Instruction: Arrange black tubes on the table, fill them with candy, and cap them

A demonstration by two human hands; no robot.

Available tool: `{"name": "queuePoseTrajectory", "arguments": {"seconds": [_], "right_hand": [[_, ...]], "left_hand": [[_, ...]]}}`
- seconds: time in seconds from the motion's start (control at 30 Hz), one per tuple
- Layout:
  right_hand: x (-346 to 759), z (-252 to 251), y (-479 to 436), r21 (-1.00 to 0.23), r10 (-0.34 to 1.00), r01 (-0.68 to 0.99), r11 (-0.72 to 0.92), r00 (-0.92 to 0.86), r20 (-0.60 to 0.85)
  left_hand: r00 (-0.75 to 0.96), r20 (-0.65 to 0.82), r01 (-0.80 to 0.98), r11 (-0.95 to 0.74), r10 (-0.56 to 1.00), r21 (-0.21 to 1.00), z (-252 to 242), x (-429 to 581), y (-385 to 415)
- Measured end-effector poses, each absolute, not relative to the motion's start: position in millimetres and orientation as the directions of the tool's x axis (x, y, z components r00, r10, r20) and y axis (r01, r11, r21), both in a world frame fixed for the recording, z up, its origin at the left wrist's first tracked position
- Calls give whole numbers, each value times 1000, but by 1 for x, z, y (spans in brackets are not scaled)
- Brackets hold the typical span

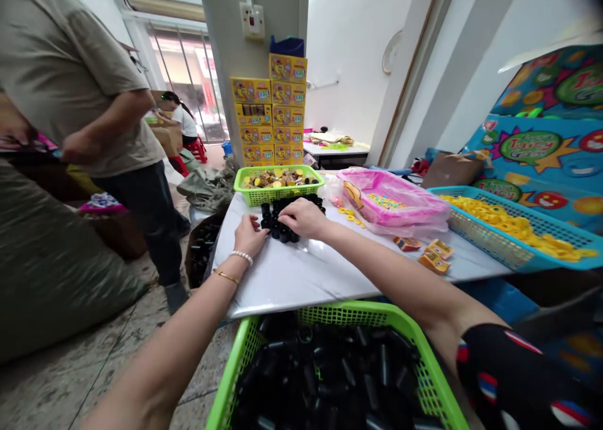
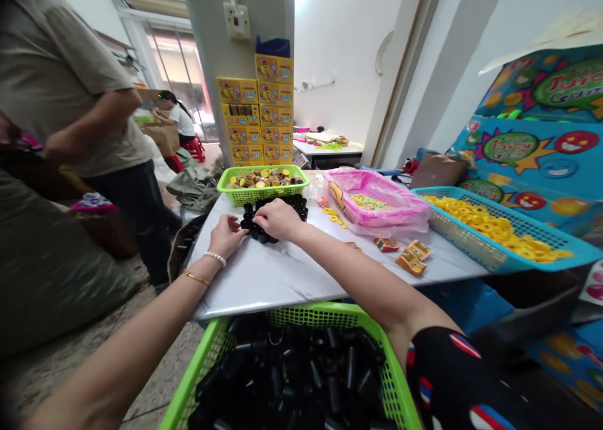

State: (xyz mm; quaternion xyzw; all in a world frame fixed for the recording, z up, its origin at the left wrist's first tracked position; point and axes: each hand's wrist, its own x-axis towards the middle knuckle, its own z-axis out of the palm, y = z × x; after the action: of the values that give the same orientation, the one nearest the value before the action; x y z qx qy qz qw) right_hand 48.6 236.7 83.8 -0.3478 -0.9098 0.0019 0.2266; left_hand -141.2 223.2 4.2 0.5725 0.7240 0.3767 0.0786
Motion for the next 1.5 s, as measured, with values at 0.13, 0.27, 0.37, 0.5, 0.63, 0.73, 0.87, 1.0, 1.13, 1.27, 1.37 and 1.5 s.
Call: {"name": "queuePoseTrajectory", "arguments": {"seconds": [0.13, 0.27, 0.37, 0.5, 0.63, 0.73, 0.87, 1.0, 1.13, 1.27, 1.37, 1.5], "right_hand": [[21, 67, 269, -158, 665, 656, 738, -667, 336], [19, 67, 278, -179, 705, 687, 704, -649, 285], [33, 74, 259, -220, 711, 678, 701, -641, 290], [79, 76, 183, -292, 533, 446, 846, -724, 437], [125, 49, 98, -343, 327, 278, 897, -940, 94], [128, 16, 72, -250, 375, 399, 882, -917, -137], [107, -11, 67, -180, 412, 436, 882, -898, -158], [108, -15, 60, -248, 403, 414, 876, -910, -97], [132, -7, 51, -482, 419, 365, 797, -908, 5], [144, 9, 35, -772, 623, 357, 525, -779, 64], [145, 22, 24, -908, 659, 184, 377, -742, 124], [148, 23, 35, -883, 714, 219, 416, -680, 168]], "left_hand": [[-303, 315, 760, 29, 900, 649, 3, -140, 220], [-313, 296, 738, 35, 902, 674, 10, -135, 219], [-340, 293, 710, 40, 894, 703, 20, -133, 203], [-282, 311, 688, -34, 908, 725, 32, -135, 138], [-3, 246, 693, -175, 969, 700, 26, -118, 45], [240, 109, 748, -255, 965, 613, 9, -92, 5], [317, 8, 780, -266, 948, 566, -9, -70, -2], [345, -63, 731, -226, 937, 644, -12, -73, -10], [326, -81, 646, -159, 942, 747, -7, -80, -38], [148, 24, 673, -118, 989, 730, 10, -70, -57], [79, 122, 656, -144, 989, 741, 21, -55, -57], [-74, 132, 532, -73, 989, 844, 19, -47, -51]]}}
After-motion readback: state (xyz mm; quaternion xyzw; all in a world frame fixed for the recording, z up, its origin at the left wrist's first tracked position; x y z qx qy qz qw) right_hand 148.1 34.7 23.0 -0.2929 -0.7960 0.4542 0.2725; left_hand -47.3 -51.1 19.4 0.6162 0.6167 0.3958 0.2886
